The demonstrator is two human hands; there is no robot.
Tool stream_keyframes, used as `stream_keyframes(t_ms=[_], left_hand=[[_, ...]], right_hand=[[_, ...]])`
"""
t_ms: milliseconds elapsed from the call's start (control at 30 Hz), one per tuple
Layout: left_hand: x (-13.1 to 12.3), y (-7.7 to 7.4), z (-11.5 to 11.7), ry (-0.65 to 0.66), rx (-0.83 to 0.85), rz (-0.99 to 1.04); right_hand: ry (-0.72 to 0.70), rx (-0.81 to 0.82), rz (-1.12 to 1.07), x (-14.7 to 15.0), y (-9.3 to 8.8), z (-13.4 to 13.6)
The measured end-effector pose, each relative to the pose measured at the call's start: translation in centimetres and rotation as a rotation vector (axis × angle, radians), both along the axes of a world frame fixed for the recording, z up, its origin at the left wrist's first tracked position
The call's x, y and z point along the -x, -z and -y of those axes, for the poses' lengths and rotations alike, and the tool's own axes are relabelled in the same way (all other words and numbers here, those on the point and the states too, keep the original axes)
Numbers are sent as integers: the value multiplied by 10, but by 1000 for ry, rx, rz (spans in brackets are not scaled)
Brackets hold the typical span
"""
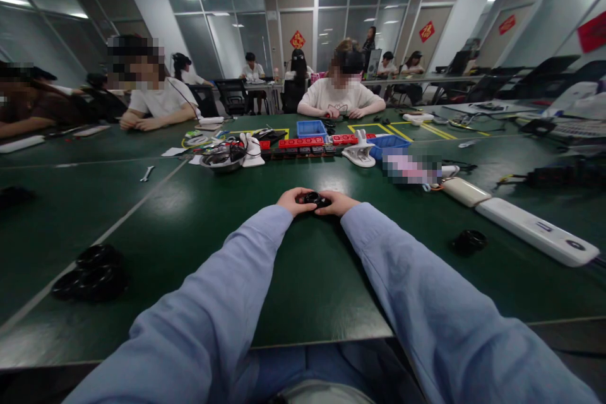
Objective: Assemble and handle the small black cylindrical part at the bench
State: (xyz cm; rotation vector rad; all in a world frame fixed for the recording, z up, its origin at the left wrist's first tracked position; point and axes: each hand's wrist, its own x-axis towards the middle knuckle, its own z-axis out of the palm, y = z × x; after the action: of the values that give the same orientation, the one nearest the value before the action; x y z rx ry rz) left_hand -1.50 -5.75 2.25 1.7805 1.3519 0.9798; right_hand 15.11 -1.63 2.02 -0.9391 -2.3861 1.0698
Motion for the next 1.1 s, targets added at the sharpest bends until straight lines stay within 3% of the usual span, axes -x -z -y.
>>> stream_keyframes(t_ms=[267,533,733,967,1033,1100], left_hand=[[0,1,-1,4,-2,19],[-2,1,0,-12,-9,30],[-7,6,0,-129,-99,-85],[-23,5,3,-446,-230,-311],[-23,7,2,-437,-228,-297],[-19,8,0,-383,-216,-263]], right_hand=[[-29,15,-53,-1,4,-3],[41,42,-31,1,-1,2],[192,-42,41,4,3,2],[595,-346,287,23,5,23],[620,-384,304,27,3,28],[550,-383,254,26,2,28]])
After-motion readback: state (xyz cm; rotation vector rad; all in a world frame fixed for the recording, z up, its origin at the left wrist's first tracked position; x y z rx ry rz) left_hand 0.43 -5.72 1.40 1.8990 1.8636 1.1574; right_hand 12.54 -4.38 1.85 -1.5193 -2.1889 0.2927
